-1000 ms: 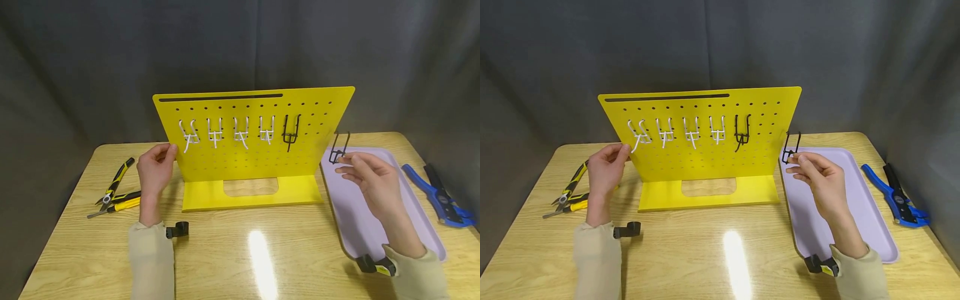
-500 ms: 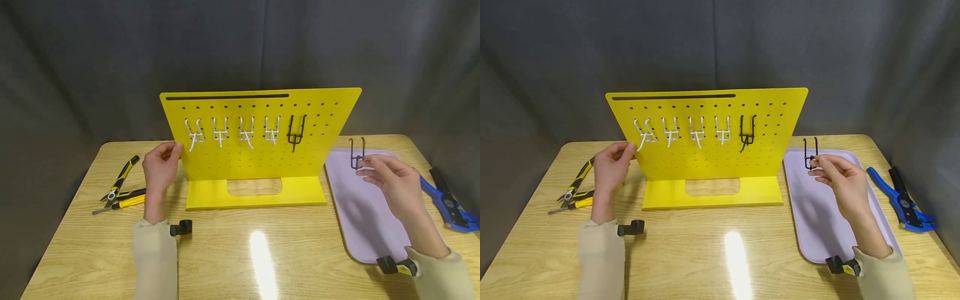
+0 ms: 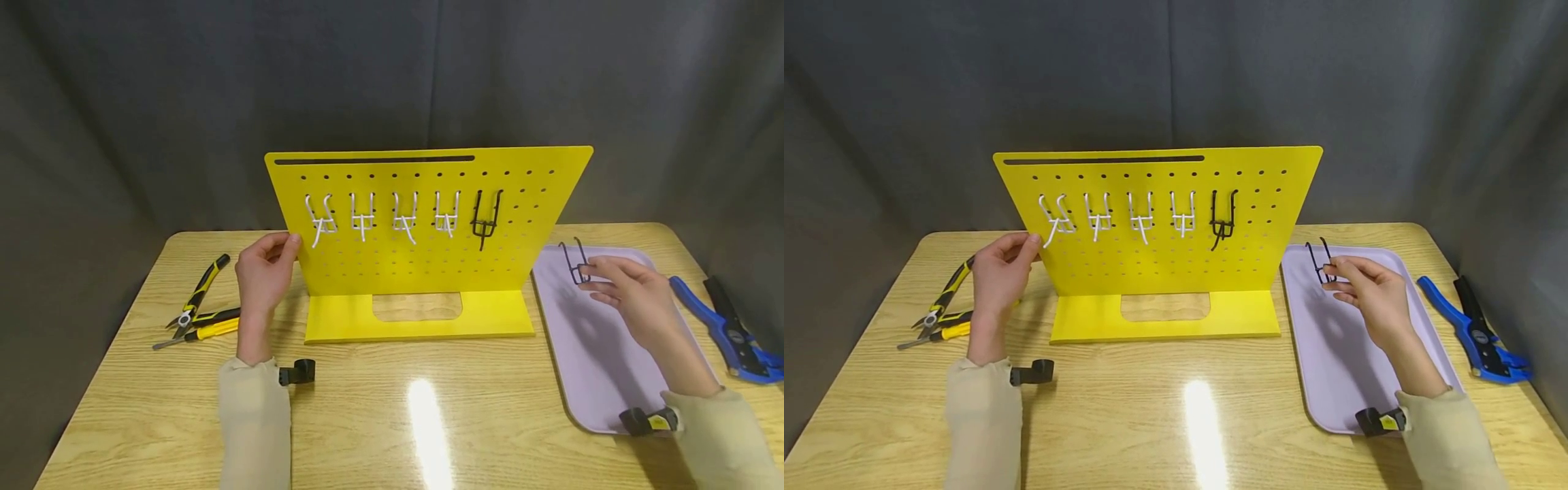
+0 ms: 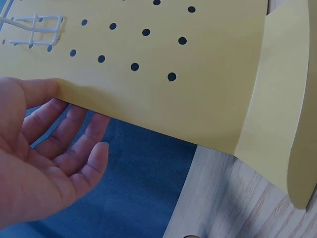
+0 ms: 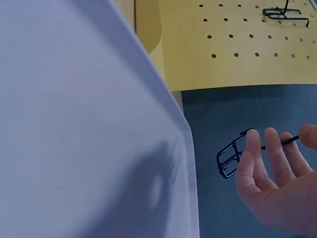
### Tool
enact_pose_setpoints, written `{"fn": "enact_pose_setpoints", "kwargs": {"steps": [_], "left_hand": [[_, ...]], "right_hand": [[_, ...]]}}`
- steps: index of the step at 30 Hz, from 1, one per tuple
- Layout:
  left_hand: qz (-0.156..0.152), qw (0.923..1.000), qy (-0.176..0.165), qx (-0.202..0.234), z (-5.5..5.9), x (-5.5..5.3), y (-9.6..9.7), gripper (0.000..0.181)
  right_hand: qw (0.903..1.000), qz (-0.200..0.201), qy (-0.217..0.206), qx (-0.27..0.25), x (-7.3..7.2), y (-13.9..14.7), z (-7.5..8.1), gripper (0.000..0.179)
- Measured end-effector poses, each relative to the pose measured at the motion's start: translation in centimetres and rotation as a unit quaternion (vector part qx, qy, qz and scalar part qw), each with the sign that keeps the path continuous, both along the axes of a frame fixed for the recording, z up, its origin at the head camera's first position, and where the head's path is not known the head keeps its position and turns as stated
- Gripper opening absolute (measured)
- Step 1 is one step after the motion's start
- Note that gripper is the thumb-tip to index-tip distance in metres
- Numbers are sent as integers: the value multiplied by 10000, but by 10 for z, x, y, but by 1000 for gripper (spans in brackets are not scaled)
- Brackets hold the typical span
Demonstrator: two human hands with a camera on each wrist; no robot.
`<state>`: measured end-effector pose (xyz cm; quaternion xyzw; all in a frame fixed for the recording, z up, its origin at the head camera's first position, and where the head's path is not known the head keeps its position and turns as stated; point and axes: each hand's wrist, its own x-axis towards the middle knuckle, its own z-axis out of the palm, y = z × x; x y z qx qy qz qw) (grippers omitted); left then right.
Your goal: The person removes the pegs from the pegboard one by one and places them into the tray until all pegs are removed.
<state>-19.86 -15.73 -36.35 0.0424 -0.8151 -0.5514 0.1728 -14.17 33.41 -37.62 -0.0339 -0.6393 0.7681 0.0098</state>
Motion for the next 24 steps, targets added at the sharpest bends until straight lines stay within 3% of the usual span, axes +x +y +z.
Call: {"fn": "enact_pose_setpoints", "kwargs": {"steps": [5,18,24], "left_hand": [[-22,10000,-75,43,1,1,0,33],[-62,10000,-1,34,-1,0,0,31],[-65,10000,51,50,-1,0,-1,30]], "right_hand": [[9994,17,-224,265,-7,4,-2,13],[9988,153,-445,119,-22,9,-18,13],[9972,278,-596,362,-25,9,-20,13]]}}
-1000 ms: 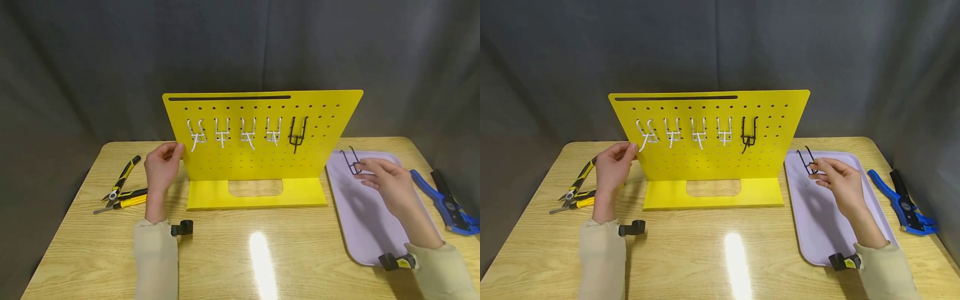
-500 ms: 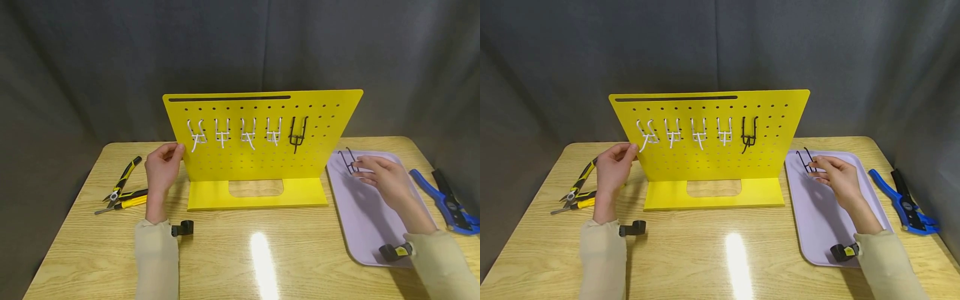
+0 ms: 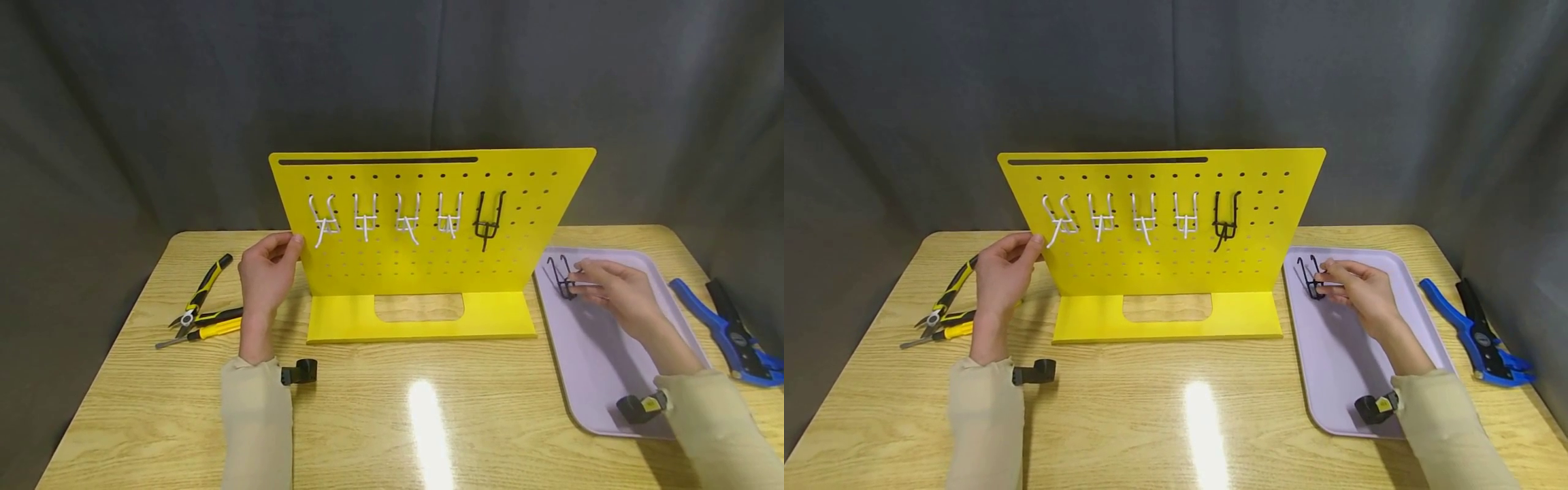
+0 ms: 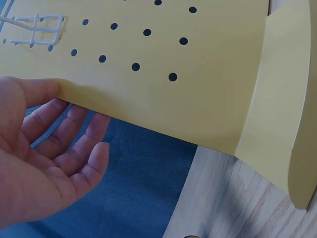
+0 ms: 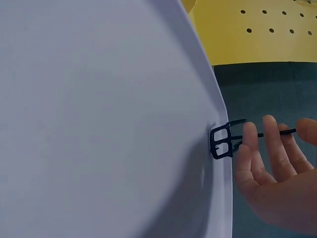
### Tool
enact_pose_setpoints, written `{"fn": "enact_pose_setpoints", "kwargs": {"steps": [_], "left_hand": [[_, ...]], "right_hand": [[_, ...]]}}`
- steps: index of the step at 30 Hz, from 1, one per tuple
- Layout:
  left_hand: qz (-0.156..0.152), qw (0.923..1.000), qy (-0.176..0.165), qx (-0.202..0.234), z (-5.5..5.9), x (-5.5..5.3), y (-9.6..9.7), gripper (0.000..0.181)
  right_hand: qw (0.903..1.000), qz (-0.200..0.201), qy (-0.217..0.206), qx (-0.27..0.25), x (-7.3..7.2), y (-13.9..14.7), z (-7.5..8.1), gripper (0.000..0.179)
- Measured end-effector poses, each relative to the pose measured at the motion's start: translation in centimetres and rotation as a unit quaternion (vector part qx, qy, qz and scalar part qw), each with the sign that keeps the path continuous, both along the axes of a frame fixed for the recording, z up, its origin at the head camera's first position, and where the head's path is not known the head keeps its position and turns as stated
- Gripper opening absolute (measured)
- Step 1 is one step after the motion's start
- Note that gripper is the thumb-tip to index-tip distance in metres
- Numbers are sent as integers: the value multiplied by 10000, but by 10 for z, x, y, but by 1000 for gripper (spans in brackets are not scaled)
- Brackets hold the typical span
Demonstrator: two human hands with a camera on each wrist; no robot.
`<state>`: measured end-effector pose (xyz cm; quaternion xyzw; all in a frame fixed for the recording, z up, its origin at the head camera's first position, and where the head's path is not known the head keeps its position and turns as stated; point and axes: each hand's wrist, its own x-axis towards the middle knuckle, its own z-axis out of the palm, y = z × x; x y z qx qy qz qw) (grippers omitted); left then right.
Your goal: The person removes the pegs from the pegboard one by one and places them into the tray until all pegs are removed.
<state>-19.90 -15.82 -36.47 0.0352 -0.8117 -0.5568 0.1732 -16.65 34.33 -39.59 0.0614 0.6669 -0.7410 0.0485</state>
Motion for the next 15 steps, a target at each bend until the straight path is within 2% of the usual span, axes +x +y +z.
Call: {"fn": "enact_pose_setpoints", "kwargs": {"steps": [15], "left_hand": [[-12,10000,-66,7,1,0,-1,31]], "right_hand": [[9994,29,-136,312,-6,0,-1,13]]}}
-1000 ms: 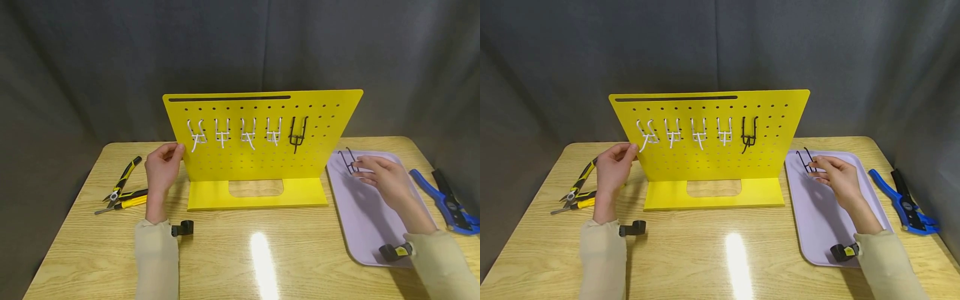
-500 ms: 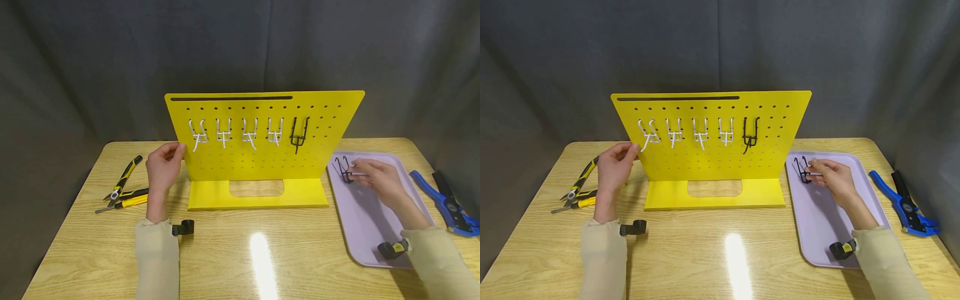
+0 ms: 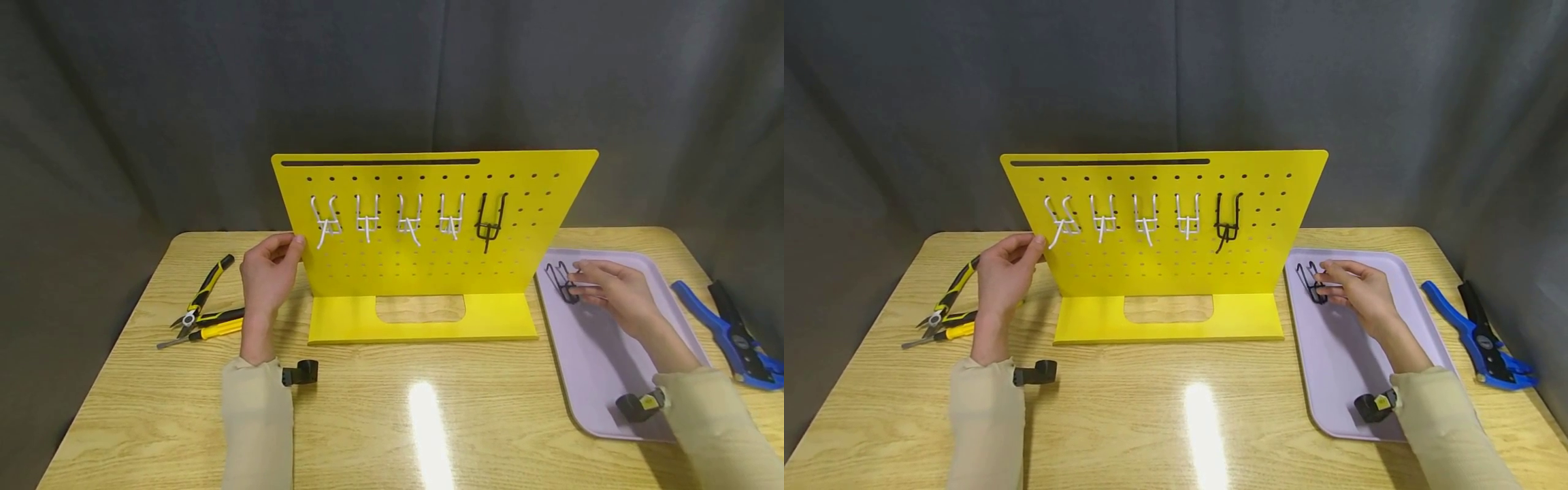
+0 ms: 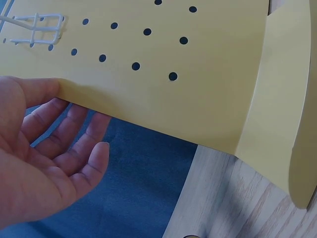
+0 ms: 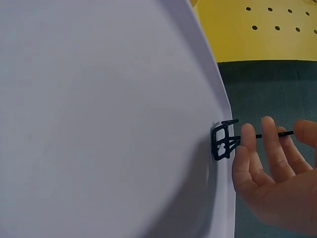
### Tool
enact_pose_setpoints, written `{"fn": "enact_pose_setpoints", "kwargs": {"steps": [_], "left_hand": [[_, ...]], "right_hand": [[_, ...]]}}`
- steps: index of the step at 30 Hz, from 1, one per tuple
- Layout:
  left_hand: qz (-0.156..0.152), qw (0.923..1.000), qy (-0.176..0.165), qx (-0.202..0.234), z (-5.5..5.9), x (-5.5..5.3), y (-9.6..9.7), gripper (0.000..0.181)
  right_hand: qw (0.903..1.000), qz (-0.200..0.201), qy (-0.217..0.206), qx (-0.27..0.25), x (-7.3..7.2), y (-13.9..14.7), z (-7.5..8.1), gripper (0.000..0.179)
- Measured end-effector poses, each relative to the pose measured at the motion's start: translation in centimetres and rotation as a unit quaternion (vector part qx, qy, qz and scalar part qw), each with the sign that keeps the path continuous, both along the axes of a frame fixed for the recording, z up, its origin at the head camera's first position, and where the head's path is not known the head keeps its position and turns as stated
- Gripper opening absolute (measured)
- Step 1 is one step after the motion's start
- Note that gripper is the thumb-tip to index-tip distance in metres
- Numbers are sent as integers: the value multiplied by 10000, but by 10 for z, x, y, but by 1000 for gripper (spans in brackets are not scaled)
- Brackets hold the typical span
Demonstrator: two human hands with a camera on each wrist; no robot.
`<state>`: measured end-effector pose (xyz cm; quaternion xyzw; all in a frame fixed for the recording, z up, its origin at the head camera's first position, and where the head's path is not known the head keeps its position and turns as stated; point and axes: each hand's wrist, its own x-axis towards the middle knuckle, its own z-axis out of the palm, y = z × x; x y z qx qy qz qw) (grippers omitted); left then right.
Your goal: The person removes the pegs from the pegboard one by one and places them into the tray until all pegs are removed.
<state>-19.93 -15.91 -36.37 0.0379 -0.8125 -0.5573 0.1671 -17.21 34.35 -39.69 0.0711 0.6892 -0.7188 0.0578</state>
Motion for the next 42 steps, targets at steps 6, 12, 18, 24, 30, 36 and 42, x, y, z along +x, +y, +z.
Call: {"fn": "enact_pose_setpoints", "kwargs": {"steps": [6,12,18,24,30,36,42], "left_hand": [[16,10000,-27,-6,0,0,1,31],[27,10000,-38,6,0,0,1,31],[28,10000,-86,29,0,1,0,31],[-17,10000,-43,53,0,0,0,31],[-53,9990,-246,374,-1,0,-1,34],[-21,9937,-510,1003,-4,-2,1,41],[-91,9903,-482,1301,-5,-3,-1,41]], "right_hand": [[10000,39,-77,2,-2,0,0,14],[9999,104,-89,-92,-1,1,-1,12],[9991,-16,-37,433,4,1,1,16],[9944,-255,450,925,12,-7,16,21],[9913,-180,1009,828,23,-32,33,20],[9878,88,1508,-379,41,-63,34,25],[9819,283,1776,-588,54,-89,32,26]]}}
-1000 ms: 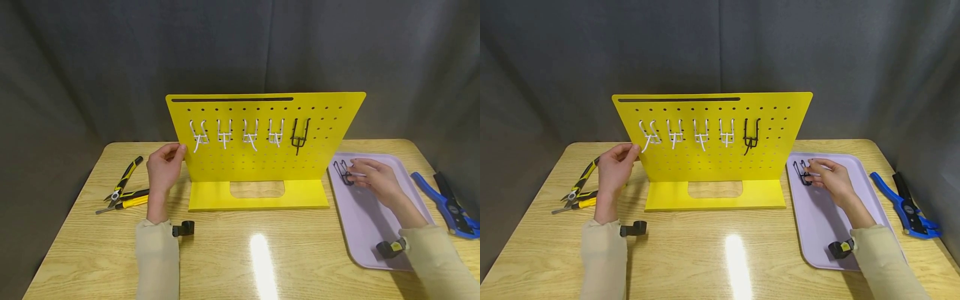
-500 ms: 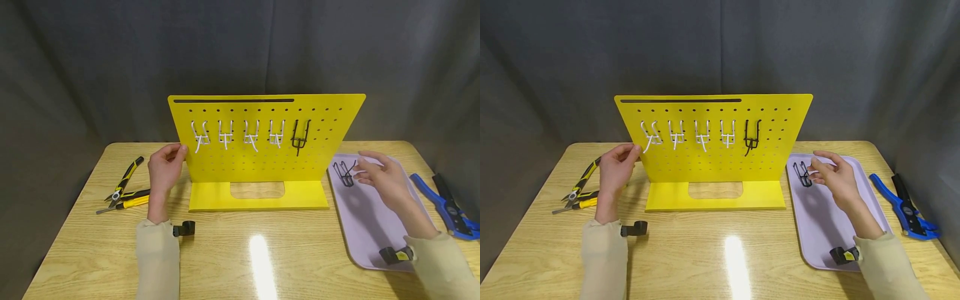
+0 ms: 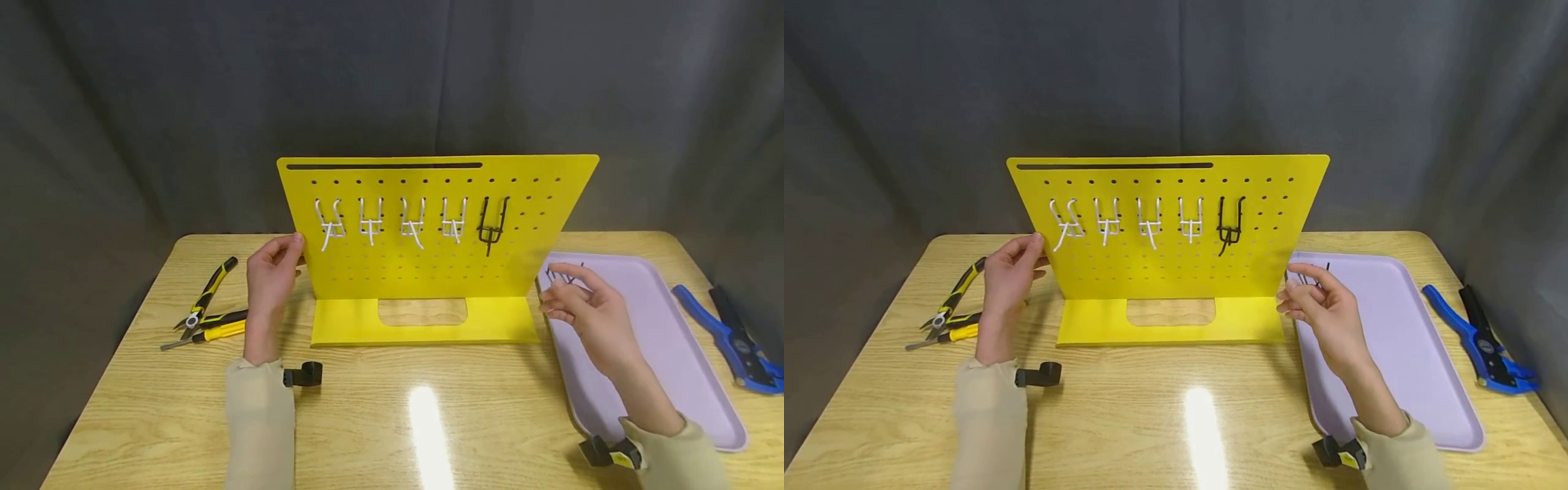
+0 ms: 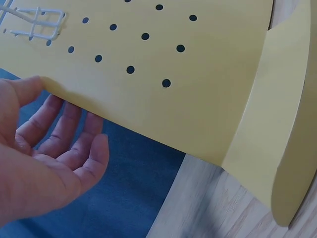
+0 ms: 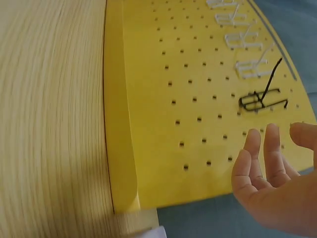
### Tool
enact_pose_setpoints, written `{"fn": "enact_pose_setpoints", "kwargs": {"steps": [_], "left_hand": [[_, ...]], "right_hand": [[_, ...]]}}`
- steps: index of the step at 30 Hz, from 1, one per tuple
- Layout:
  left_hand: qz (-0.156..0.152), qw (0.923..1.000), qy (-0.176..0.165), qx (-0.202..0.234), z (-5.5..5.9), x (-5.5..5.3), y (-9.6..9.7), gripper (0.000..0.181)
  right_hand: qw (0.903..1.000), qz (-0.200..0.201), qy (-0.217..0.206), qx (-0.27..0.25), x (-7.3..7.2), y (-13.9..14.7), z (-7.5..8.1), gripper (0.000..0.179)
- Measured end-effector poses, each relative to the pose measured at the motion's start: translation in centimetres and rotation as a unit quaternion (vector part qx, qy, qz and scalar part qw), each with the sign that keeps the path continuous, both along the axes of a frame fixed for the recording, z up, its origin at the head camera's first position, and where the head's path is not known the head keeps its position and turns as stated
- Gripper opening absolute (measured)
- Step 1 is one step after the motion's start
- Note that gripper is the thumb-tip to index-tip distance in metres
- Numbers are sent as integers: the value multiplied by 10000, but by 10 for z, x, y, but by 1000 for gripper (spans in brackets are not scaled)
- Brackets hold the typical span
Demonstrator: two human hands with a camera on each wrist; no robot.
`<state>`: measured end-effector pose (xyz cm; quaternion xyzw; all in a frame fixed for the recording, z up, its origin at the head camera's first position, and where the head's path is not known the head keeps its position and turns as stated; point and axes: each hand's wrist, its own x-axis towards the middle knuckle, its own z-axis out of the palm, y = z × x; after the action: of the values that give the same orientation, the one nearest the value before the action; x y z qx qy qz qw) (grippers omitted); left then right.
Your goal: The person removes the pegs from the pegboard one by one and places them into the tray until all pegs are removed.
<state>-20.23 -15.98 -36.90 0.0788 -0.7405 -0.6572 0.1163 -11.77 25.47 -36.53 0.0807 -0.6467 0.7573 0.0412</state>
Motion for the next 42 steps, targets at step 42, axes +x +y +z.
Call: {"fn": "enact_pose_setpoints", "kwargs": {"steps": [42], "left_hand": [[-85,9999,-109,18,3,0,-1,42]], "right_hand": [[9912,-338,699,1069,-21,-82,27,31]]}}
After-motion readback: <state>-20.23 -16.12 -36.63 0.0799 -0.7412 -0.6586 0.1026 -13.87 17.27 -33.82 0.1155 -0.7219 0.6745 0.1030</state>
